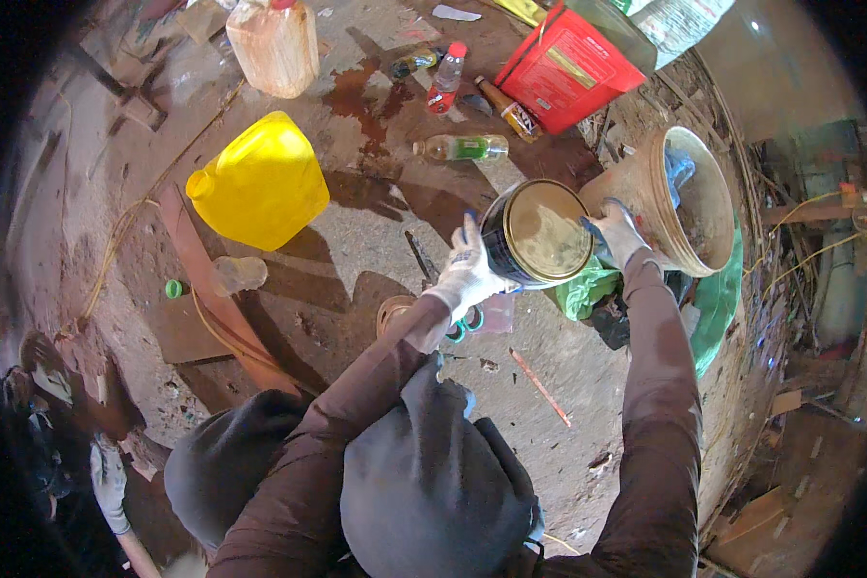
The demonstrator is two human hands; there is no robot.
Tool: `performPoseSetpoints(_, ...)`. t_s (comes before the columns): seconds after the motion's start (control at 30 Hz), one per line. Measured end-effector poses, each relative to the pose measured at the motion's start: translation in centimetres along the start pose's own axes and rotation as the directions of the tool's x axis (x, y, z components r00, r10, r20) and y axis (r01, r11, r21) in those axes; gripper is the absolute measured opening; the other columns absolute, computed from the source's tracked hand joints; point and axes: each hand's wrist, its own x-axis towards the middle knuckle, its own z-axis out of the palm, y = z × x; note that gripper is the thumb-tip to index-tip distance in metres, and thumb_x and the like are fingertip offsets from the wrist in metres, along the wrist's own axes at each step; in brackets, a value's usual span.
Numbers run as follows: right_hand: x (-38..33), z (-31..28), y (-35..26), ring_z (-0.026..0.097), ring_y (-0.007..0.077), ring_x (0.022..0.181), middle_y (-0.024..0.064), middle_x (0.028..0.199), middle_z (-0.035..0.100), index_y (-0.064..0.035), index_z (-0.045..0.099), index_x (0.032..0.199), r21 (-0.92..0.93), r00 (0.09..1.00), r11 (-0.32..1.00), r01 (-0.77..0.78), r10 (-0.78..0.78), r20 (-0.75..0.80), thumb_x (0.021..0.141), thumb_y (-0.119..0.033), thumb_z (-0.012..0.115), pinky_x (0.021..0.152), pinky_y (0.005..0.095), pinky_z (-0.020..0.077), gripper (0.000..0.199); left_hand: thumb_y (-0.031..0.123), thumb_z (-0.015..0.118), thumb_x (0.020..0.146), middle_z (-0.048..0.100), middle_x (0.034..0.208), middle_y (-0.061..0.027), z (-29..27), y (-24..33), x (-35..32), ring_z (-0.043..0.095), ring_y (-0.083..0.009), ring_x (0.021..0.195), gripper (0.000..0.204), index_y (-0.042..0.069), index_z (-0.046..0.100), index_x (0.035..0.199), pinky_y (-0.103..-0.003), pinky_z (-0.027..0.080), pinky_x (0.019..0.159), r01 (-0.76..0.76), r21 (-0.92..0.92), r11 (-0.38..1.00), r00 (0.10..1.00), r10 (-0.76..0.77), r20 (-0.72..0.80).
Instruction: The person sits on the floor in a workshop and uses scissors to cut the top off a large plastic bottle. They also open a paint can and handle a yellow jerrycan and a wooden stick during the process.
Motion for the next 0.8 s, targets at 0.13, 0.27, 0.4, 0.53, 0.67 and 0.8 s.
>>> performPoseSetpoints(0.13, -2.6, -1.1, -1.3, 0.066, 0.0211, 0.096, 0.0173, 0.117, 0.064, 0.0036, 0.044, 0.133, 0.376, 0.974, 0.911, -0.169, 0.097, 0.204, 0.084, -0.024, 0.08, 0.077, 0.0345, 0.0557, 0.066, 0.05, 0.094, 0.055, 0.03, 0.14, -0.0316, -1.0, 3.8, -0.2, 0.044, -0.0508, 0.126, 0.147, 0.011, -0.003, 0.158, -0.056, 0.039, 0.109, 0.13, 0.077, 0.989, 0.971, -0.142, 0.194)
performPoseSetpoints(0.27, -2.5, -1.7, -3.7, 0.065, 0.0183, 0.1, 0.0143, 0.124, 0.063, 0.0032, 0.04, 0.143, 0.351, 0.937, 0.91, -0.22, 0.098, 0.335, 0.088, -0.023, 0.077, 0.084, 0.0298, 0.0545, 0.072, 0.043, 0.095, 0.055, 0.035, 0.133, -0.0307, -0.7, 2.9, 0.0, 0.051, -0.0483, 0.121, 0.147, 0.015, -0.005, 0.159, -0.055, 0.048, 0.099, 0.148, 0.133, 0.98, 0.981, -0.163, 0.108)
performPoseSetpoints(0.4, -2.6, -2.5, -4.6, 0.065, 0.0174, 0.099, 0.0127, 0.123, 0.064, 0.0015, 0.046, 0.14, 0.332, 0.916, 0.908, -0.257, 0.119, 0.384, 0.09, -0.023, 0.074, 0.083, 0.0299, 0.0558, 0.063, 0.038, 0.095, 0.055, 0.037, 0.131, -0.0297, 0.4, 2.5, 0.5, 0.059, -0.0448, 0.113, 0.146, 0.016, -0.005, 0.159, -0.049, 0.051, 0.096, 0.215, 0.115, 0.97, 0.964, -0.23, 0.135)
performPoseSetpoints(0.53, -2.5, -1.9, -4.1, 0.067, 0.0174, 0.086, 0.0112, 0.101, 0.069, 0.005, 0.056, 0.125, 0.334, 0.957, 0.925, -0.18, 0.086, 0.279, 0.089, -0.028, 0.075, 0.07, 0.0317, 0.0565, 0.053, 0.035, 0.095, 0.057, 0.038, 0.131, -0.0287, 0.6, 2.2, 0.7, 0.061, -0.0435, 0.109, 0.144, 0.018, -0.005, 0.159, -0.048, 0.053, 0.095, 0.236, 0.109, 0.966, 0.963, -0.247, 0.107)
performPoseSetpoints(0.67, -1.6, -2.4, -1.3, 0.064, 0.015, 0.083, 0.0104, 0.1, 0.07, 0.0048, 0.063, 0.116, 0.308, 0.97, 0.945, -0.106, 0.03, 0.242, 0.09, -0.025, 0.073, 0.07, 0.0297, 0.0534, 0.041, 0.033, 0.095, 0.057, 0.037, 0.133, -0.0264, 0.6, 2.7, 0.7, 0.06, -0.0434, 0.112, 0.144, 0.019, -0.005, 0.159, -0.049, 0.052, 0.096, 0.272, 0.094, 0.958, 0.949, -0.283, 0.137)
performPoseSetpoints(0.8, -1.8, -2.6, -1.6, 0.065, 0.0136, 0.085, 0.009, 0.107, 0.069, -0.0004, 0.055, 0.131, 0.346, 0.963, 0.932, -0.107, 0.011, 0.268, 0.093, -0.021, 0.071, 0.072, 0.0287, 0.055, 0.047, 0.026, 0.093, 0.061, 0.038, 0.13, -0.028, 0.8, 2.9, 0.5, 0.062, -0.0425, 0.108, 0.14, 0.019, -0.006, 0.159, -0.048, 0.055, 0.091, 0.284, 0.125, 0.951, 0.953, -0.295, 0.074)
